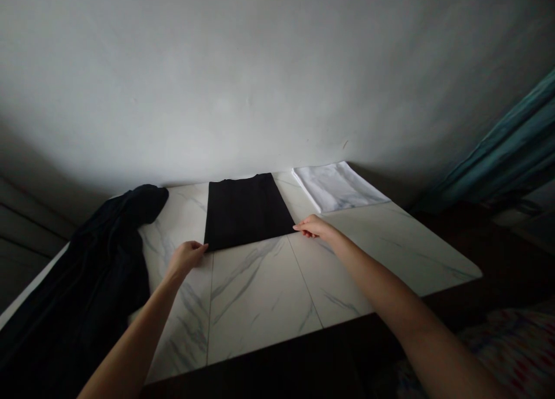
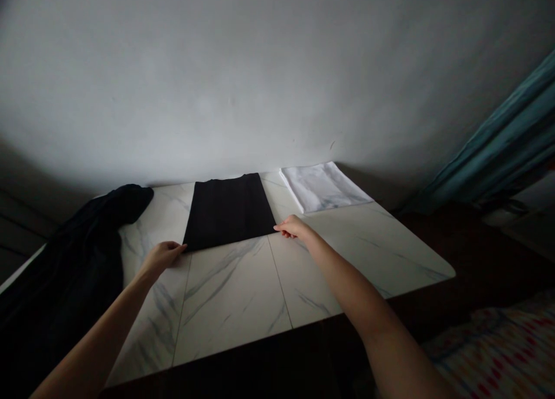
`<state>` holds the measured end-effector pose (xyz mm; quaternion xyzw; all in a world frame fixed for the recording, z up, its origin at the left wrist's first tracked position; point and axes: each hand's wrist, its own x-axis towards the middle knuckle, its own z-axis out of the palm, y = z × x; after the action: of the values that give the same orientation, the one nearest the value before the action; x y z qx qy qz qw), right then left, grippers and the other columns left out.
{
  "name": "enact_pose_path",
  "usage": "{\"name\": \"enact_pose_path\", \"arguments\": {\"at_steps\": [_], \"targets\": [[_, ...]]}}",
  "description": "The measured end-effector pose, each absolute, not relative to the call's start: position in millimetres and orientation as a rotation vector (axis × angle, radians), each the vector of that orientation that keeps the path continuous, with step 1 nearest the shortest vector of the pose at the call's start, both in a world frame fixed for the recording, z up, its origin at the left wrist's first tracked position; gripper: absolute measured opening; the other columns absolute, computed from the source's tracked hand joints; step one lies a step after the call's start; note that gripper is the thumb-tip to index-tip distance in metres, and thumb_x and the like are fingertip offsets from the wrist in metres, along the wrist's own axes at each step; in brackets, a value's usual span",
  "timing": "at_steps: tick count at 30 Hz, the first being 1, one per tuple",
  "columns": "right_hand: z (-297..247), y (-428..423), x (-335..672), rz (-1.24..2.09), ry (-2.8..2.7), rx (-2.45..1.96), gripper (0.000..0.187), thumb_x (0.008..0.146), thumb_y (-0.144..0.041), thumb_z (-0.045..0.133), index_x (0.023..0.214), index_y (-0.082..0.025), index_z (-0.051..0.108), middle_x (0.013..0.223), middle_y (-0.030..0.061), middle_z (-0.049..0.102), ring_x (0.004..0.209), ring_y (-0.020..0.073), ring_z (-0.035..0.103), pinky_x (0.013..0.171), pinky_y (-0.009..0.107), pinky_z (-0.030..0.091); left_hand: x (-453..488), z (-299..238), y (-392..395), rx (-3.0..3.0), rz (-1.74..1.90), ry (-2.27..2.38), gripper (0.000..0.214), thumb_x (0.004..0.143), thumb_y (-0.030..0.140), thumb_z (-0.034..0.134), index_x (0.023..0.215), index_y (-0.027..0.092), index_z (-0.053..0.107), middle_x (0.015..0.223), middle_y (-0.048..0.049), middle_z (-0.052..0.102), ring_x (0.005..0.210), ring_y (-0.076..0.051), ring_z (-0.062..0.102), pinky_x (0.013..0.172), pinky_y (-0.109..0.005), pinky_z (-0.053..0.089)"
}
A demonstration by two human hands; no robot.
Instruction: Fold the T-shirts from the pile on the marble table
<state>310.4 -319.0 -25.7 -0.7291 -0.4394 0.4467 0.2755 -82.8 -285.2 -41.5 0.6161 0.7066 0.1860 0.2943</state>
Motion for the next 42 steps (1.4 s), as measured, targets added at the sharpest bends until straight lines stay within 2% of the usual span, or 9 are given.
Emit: {"name": "enact_pose_path", "arguments": {"at_steps": [13, 16, 18, 21, 25, 30, 37, 39, 42], "targets": [[-37.6, -316.9, 320.9, 0.932, -1.605, -2.191, 0.037, 0.081, -0.038, 0.071, 0.053, -0.018, 0.058, 0.054, 0.0013, 0.057, 0.051, 0.0124, 0.053, 0.052, 0.024, 0.040, -78.0, -21.5, -296.7, 1.841, 0.121, 2.061, 0.037, 0.085, 0.051, 0.056, 0.076, 0.018, 0.071, 0.068, -0.0076, 0.070, 0.071, -0.025, 0.066, 0.060, -0.029, 0.040], [-34.7, -320.7, 315.5, 0.689, -1.707, -2.257, 0.020, 0.081, -0.036, 0.071, 0.076, -0.016, 0.069, 0.074, 0.0062, 0.069, 0.069, 0.0197, 0.065, 0.062, 0.027, 0.047, -72.5, -13.0, -301.5, 1.979, 0.096, 2.127, 0.033, 0.086, 0.046, 0.058, 0.095, 0.018, 0.071, 0.090, -0.0107, 0.073, 0.089, -0.027, 0.067, 0.071, -0.032, 0.047], [-34.2, -325.7, 305.1, 0.373, -1.837, -2.223, 0.027, 0.082, -0.031, 0.070, 0.104, -0.016, 0.070, 0.102, 0.0118, 0.072, 0.092, 0.0258, 0.068, 0.077, 0.033, 0.051, -64.5, -10.7, -305.9, 2.241, 0.200, 2.142, 0.036, 0.085, 0.036, 0.062, 0.116, 0.019, 0.066, 0.114, -0.0136, 0.069, 0.106, -0.031, 0.063, 0.082, -0.038, 0.050], [-41.2, -335.9, 279.2, 0.018, -2.103, -1.963, 0.052, 0.090, -0.033, 0.060, 0.139, -0.017, 0.053, 0.147, 0.0177, 0.048, 0.130, 0.0322, 0.051, 0.104, 0.044, 0.043, -47.3, -19.7, -311.9, 2.655, 0.420, 1.910, 0.053, 0.088, 0.028, 0.060, 0.140, 0.027, 0.052, 0.148, -0.0125, 0.048, 0.131, -0.033, 0.047, 0.102, -0.048, 0.044], [-58.6, -353.1, 241.4, 0.003, -2.413, -1.680, 0.068, 0.098, -0.054, 0.040, 0.155, -0.019, 0.029, 0.164, 0.0127, 0.016, 0.149, 0.0319, 0.020, 0.118, 0.055, 0.022, -28.2, -49.8, -315.5, 2.915, 0.383, 1.450, 0.053, 0.098, 0.037, 0.046, 0.150, 0.038, 0.037, 0.163, -0.0040, 0.026, 0.148, -0.034, 0.024, 0.115, -0.059, 0.025], [-68.0, -371.6, 227.0, 0.067, -2.434, -1.689, 0.079, 0.096, -0.068, 0.022, 0.156, -0.017, 0.027, 0.163, 0.0121, 0.021, 0.150, 0.0299, 0.021, 0.120, 0.052, 0.017, -32.7, -69.3, -318.1, 2.954, 0.141, 1.215, 0.053, 0.102, 0.048, 0.029, 0.154, 0.040, 0.024, 0.164, -0.0023, 0.024, 0.148, -0.032, 0.026, 0.115, -0.059, 0.027], [-59.9, -385.7, 248.5, 0.163, -2.198, -2.127, 0.102, 0.090, -0.077, 0.022, 0.152, 0.003, 0.030, 0.158, 0.0269, 0.023, 0.147, 0.0369, 0.024, 0.119, 0.052, 0.020, -73.9, -60.0, -322.9, 2.892, -0.027, 1.286, 0.065, 0.097, 0.063, 0.030, 0.155, 0.035, 0.024, 0.161, -0.0067, 0.031, 0.144, -0.035, 0.034, 0.110, -0.052, 0.037], [-51.5, -376.6, 242.2, 0.155, -2.137, -2.182, 0.100, 0.091, -0.075, 0.022, 0.150, 0.005, 0.033, 0.157, 0.0289, 0.025, 0.147, 0.0392, 0.025, 0.119, 0.053, 0.020, -68.6, -53.8, -315.0, 2.868, -0.051, 1.338, 0.067, 0.097, 0.063, 0.029, 0.155, 0.031, 0.026, 0.156, -0.0094, 0.041, 0.140, -0.035, 0.041, 0.109, -0.052, 0.039], [-39.1, -344.7, 219.4, 0.080, -2.141, -2.065, 0.081, 0.098, -0.063, 0.022, 0.154, -0.005, 0.031, 0.160, 0.0215, 0.022, 0.148, 0.0359, 0.023, 0.119, 0.053, 0.020, -34.1, -42.2, -291.2, 2.895, 0.067, 1.384, 0.062, 0.101, 0.055, 0.025, 0.155, 0.025, 0.029, 0.154, -0.0102, 0.043, 0.142, -0.033, 0.039, 0.111, -0.052, 0.036]]}}
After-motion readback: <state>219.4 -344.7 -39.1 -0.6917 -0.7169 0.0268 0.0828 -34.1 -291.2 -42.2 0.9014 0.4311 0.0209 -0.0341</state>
